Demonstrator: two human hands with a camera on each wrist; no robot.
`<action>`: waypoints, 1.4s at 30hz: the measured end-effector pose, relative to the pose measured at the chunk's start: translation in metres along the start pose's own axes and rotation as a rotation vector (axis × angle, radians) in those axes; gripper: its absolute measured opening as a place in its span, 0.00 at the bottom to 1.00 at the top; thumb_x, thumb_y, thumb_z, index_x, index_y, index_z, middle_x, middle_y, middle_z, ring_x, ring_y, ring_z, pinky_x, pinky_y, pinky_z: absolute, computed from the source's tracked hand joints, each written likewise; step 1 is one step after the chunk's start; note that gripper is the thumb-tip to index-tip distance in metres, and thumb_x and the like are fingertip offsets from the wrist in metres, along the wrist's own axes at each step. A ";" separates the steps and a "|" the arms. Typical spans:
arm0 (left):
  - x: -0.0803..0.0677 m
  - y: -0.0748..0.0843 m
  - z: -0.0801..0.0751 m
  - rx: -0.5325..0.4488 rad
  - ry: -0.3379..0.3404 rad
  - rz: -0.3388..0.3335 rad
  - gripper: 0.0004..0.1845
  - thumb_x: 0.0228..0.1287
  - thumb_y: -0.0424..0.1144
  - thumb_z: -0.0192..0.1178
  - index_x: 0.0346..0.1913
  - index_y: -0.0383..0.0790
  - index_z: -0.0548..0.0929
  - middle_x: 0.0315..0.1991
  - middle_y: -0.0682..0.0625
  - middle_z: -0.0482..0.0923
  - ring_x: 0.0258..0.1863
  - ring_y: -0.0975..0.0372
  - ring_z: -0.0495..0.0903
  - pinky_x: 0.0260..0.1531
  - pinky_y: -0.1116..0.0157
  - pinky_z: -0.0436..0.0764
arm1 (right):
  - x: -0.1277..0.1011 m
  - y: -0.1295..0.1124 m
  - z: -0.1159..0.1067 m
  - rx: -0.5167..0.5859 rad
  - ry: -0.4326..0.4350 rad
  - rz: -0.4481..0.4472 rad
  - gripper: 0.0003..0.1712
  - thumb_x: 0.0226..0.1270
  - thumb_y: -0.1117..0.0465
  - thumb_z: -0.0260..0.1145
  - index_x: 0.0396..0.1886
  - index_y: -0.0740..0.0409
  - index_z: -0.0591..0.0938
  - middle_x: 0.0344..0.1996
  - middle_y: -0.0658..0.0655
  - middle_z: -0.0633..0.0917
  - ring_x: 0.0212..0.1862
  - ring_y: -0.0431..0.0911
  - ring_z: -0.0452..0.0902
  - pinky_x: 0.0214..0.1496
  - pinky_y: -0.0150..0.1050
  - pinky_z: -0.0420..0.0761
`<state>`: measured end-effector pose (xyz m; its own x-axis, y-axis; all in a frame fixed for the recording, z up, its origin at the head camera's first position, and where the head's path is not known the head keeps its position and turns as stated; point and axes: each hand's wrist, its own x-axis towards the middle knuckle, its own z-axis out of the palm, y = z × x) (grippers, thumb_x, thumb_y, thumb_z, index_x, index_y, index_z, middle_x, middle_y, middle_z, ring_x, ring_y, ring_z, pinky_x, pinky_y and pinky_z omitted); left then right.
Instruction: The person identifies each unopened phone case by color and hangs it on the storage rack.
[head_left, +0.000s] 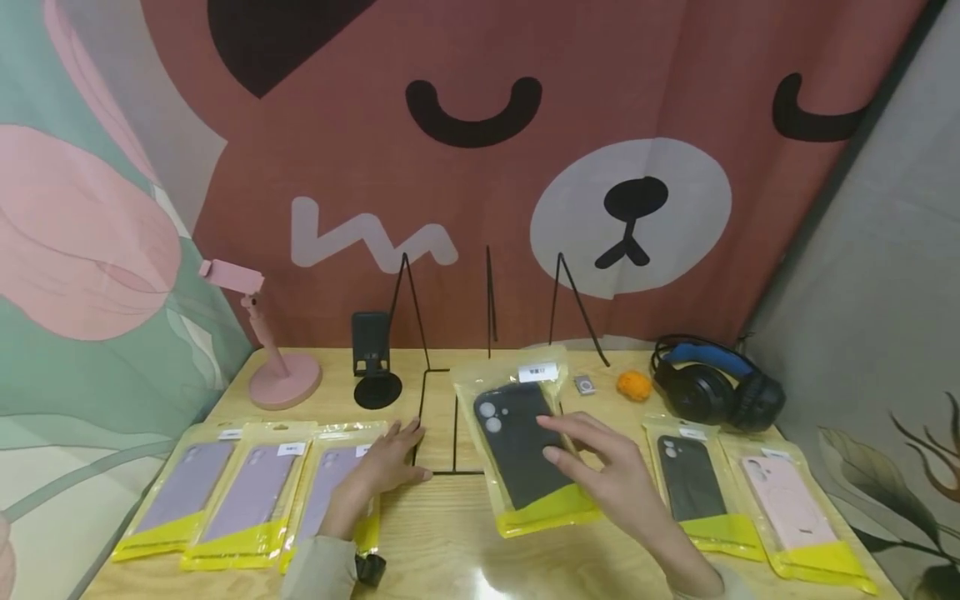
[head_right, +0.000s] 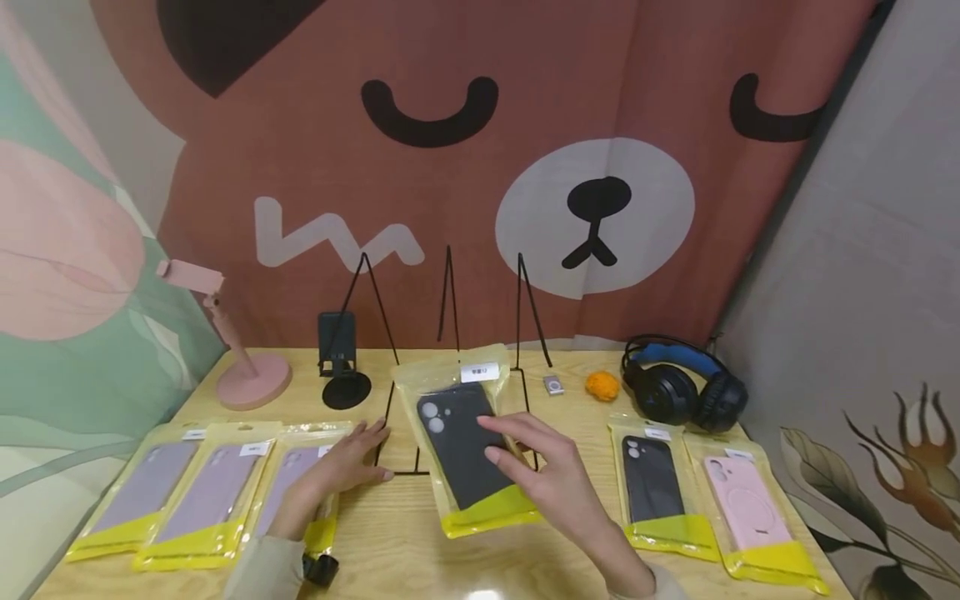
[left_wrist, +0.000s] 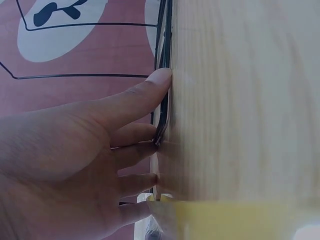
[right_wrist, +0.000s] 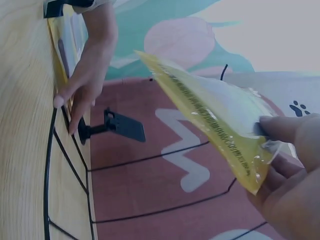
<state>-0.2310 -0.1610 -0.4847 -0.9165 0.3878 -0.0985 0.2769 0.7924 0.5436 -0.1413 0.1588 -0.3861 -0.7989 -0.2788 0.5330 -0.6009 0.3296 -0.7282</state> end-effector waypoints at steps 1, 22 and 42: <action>0.000 0.000 0.000 0.000 -0.001 0.000 0.40 0.57 0.44 0.69 0.69 0.29 0.66 0.73 0.37 0.56 0.72 0.39 0.48 0.66 0.39 0.52 | 0.002 -0.001 0.002 0.009 0.018 -0.006 0.23 0.62 0.68 0.68 0.57 0.50 0.82 0.40 0.47 0.83 0.37 0.39 0.71 0.38 0.34 0.77; 0.001 -0.002 0.000 0.008 0.002 0.007 0.40 0.57 0.44 0.69 0.68 0.28 0.66 0.72 0.36 0.56 0.72 0.38 0.49 0.66 0.39 0.53 | 0.038 0.023 0.027 0.028 0.116 0.070 0.20 0.64 0.61 0.68 0.56 0.45 0.82 0.53 0.45 0.82 0.46 0.42 0.77 0.42 0.34 0.79; 0.001 0.000 0.001 0.037 0.001 0.021 0.40 0.57 0.45 0.69 0.68 0.27 0.66 0.72 0.35 0.57 0.71 0.37 0.49 0.66 0.39 0.53 | 0.124 0.092 0.044 0.048 0.195 0.086 0.19 0.70 0.61 0.62 0.59 0.43 0.80 0.44 0.52 0.80 0.33 0.45 0.70 0.32 0.34 0.71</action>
<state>-0.2320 -0.1604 -0.4854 -0.9104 0.4047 -0.0866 0.3070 0.8009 0.5141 -0.2949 0.1151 -0.4060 -0.8399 -0.0699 0.5383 -0.5323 0.3001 -0.7916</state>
